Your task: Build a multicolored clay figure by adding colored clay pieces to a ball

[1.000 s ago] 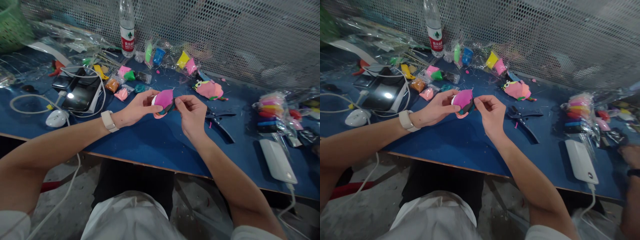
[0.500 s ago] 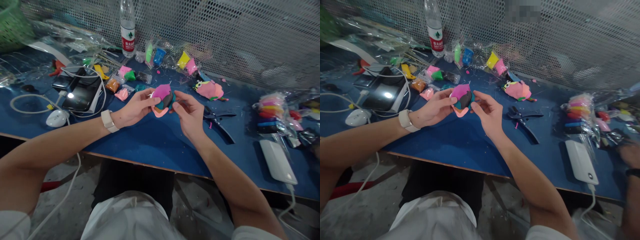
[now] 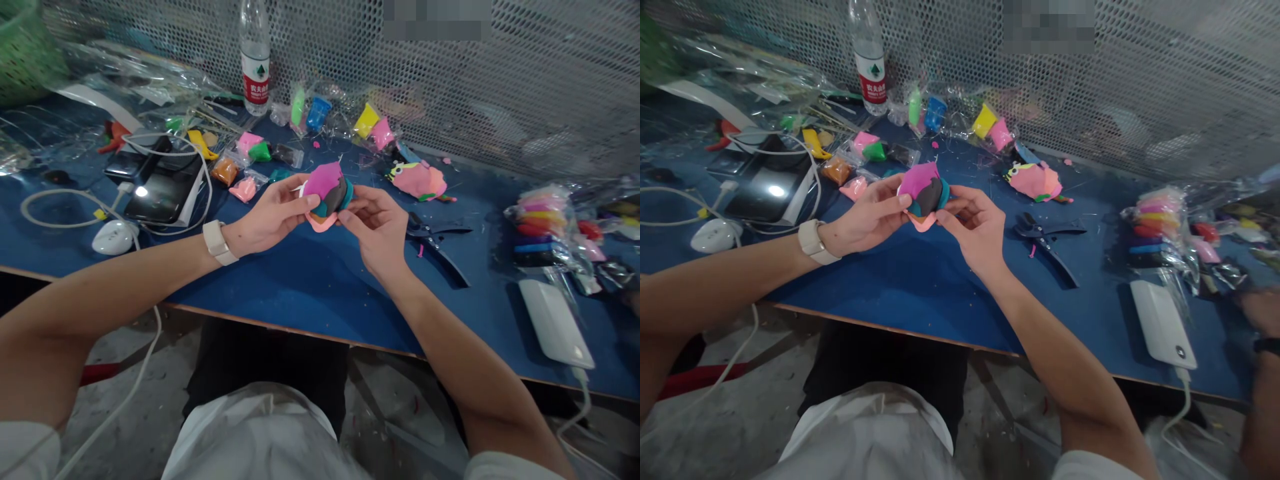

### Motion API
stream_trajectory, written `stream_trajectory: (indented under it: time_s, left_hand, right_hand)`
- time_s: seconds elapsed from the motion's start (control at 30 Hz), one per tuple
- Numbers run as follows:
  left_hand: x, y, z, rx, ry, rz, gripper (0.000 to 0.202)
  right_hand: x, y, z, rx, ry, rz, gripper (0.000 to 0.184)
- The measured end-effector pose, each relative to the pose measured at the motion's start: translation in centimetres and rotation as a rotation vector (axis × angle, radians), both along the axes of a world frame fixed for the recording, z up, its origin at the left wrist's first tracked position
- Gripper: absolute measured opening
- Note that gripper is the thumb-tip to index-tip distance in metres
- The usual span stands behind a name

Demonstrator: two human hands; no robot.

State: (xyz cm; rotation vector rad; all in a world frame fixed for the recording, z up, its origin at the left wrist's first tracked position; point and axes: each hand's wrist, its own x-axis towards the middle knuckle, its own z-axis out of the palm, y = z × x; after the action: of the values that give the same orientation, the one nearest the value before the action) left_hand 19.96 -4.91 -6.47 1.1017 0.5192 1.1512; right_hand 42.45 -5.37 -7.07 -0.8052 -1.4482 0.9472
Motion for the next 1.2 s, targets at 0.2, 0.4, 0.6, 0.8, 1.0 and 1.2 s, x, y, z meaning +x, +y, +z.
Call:
stream_trajectory:
  time_s: [0.2,0.4,0.6,0.8,1.0,1.2]
  left_hand:
    - [-0.04,-0.06,0.09,0.009,0.019,0.011,0.055]
    - [0.12,-0.21,0.29,0.025,0.006,0.02,0.058]
    - [0.14,-0.21,0.19,0.026,-0.015,0.009,0.059]
    - [0.08,-0.29,0.16,0.037,-0.022,-0.009,0.058]
    - [0.13,-0.27,0.26,0.066,-0.039,-0.032,0.053]
    - [0.11,-0.18,0.15,0.09,-0.033,-0.046,0.055]
  right_hand:
    - [-0.09,-0.27,0.08,-0.017,-0.009,-0.025,0.055]
    - [0.14,-0.26,-0.34,-0.025,0.032,-0.035,0.045]
    - [-0.02,0.13,-0.79,-0.03,0.11,0.0,0.04]
    - [-0.01,0.12,-0.62,-0.057,0.129,0.037,0.043]
    - [-0.01,0.09,-0.79,-0.017,0.167,0.094,0.03]
    - [-0.3,-0.18,-0.49,-0.014,0.144,0.101,0.037]
